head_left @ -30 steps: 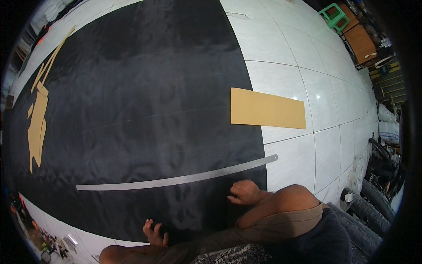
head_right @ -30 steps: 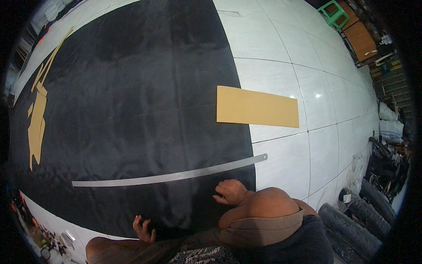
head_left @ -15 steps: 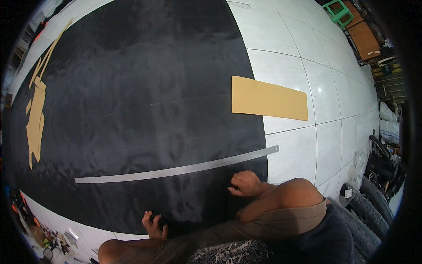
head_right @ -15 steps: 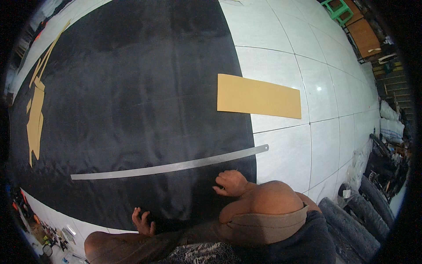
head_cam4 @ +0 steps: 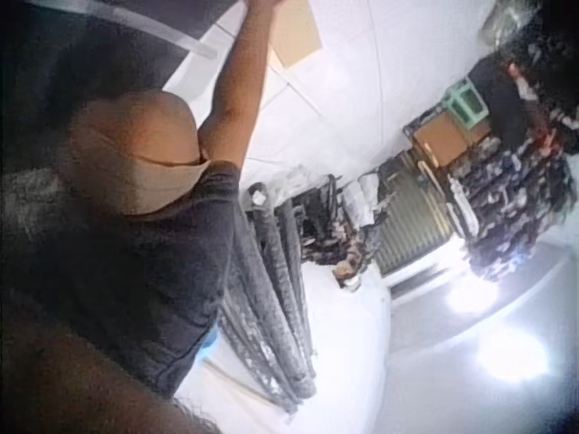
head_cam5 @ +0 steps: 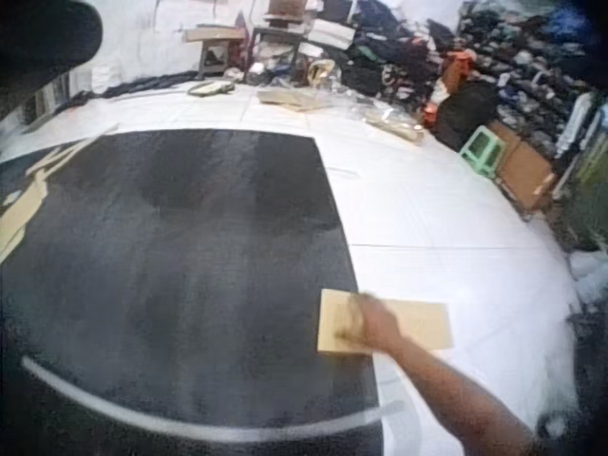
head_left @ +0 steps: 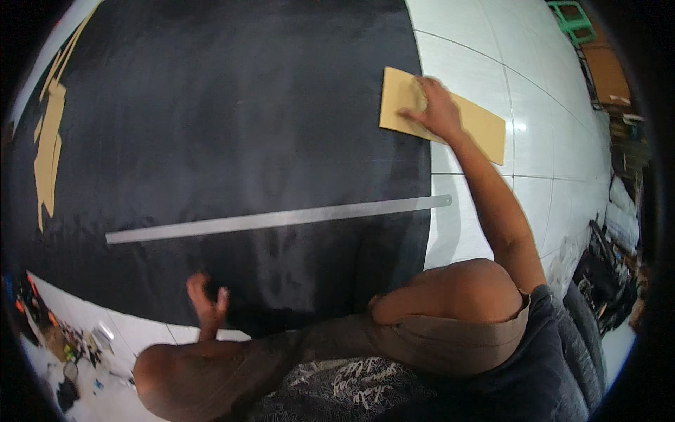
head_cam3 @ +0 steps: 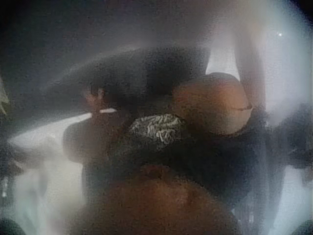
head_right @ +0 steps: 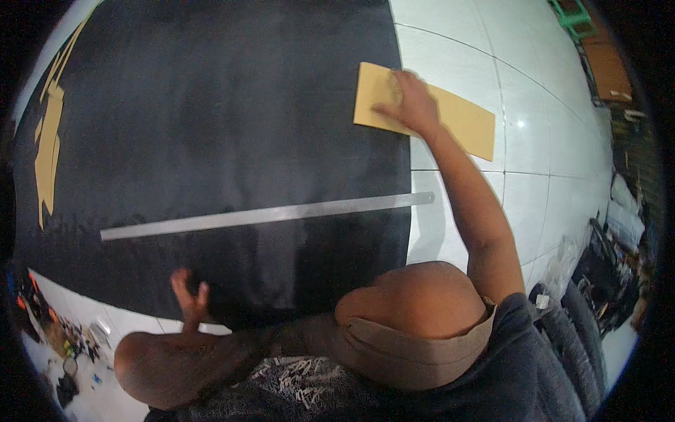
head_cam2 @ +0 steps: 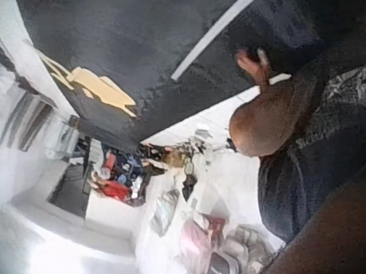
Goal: The person sits on the floor and uses a long metal ruler and a pencil to draw straight lines on a large black sheet of fabric. They repeatedly reposition the ruler and draw lines across the material.
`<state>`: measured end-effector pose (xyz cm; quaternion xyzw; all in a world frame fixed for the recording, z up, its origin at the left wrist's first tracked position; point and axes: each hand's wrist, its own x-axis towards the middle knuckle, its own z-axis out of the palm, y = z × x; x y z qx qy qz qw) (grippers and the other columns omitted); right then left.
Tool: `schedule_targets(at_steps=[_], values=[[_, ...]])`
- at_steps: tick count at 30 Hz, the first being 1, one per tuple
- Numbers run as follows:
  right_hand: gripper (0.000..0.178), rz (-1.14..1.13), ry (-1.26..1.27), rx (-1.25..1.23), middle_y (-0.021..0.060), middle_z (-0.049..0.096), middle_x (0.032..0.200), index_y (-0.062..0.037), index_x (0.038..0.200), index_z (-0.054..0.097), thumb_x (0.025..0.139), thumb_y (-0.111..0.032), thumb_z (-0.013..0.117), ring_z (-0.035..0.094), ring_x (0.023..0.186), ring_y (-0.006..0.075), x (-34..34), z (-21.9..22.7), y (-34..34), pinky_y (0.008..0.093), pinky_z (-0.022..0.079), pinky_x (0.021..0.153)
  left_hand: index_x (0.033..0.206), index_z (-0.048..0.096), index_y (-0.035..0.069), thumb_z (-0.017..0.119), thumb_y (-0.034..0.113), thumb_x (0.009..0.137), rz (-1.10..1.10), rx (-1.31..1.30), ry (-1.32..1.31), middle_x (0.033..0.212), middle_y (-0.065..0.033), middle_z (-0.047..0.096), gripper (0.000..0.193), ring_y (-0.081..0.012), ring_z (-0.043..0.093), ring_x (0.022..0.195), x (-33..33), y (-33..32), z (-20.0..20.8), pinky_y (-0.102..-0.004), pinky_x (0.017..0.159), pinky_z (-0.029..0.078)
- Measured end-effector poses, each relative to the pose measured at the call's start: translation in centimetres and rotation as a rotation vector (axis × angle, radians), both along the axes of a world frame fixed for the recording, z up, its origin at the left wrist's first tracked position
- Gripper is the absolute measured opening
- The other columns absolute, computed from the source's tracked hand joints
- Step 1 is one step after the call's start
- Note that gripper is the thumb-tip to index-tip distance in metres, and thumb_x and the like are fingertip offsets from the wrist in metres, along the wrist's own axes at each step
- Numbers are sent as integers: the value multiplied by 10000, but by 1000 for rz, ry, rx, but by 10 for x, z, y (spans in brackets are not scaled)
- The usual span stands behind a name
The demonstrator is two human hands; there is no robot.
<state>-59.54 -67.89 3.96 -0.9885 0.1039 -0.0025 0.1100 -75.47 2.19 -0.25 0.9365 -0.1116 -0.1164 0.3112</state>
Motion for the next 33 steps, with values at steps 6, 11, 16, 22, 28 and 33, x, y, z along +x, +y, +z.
schedule_targets(at_steps=[6, 11, 16, 22, 28, 33], values=[[1232, -6, 298, -106, 187, 499, 1469, -118, 1541, 405, 564, -699, 879, 475, 1380, 367, 22, -5, 6, 475, 444, 1118, 1407, 504, 41, 773, 319, 892, 15, 351, -30, 1487, -292, 403, 644, -458, 415, 1378, 128, 33, 48, -519, 1140, 352], [1061, 108, 300, -50, 159, 569, 1261, -166, 1419, 535, 546, -639, 908, 550, 1244, 372, -12, 6, 23, 503, 507, 1010, 1405, 500, 34, 791, 392, 877, 101, 367, -40, 1548, -322, 329, 701, -484, 370, 1418, 163, 24, 21, -516, 1159, 339], [928, 131, 375, -15, 135, 573, 1184, -88, 1332, 558, 632, -596, 896, 578, 1171, 332, -41, 11, 49, 459, 506, 985, 1350, 517, 2, 818, 420, 846, 191, 297, -152, 1553, -329, 311, 720, -484, 349, 1431, 152, 32, -9, -522, 1156, 339], [779, 197, 344, 25, 115, 591, 1129, -174, 1353, 562, 725, -538, 848, 595, 1112, 332, -63, 21, 61, 463, 517, 936, 1331, 543, 4, 827, 385, 842, 170, 265, -207, 1534, -318, 345, 682, -479, 349, 1430, 149, 32, -14, -527, 1160, 327], [735, 173, 353, -57, 114, 586, 1117, -253, 1385, 558, 749, -496, 833, 587, 1128, 331, -79, 29, 74, 466, 531, 919, 1329, 552, 13, 808, 424, 851, 180, 294, -225, 1524, -294, 374, 680, -465, 358, 1431, 144, 30, -10, -556, 1170, 299], [735, 183, 361, -59, 115, 584, 1121, -240, 1383, 560, 746, -481, 837, 585, 1129, 337, -91, 23, 78, 475, 539, 915, 1333, 549, 13, 785, 472, 854, 171, 409, -203, 1522, -269, 393, 704, -447, 361, 1439, 140, 27, -3, -606, 1170, 267]])
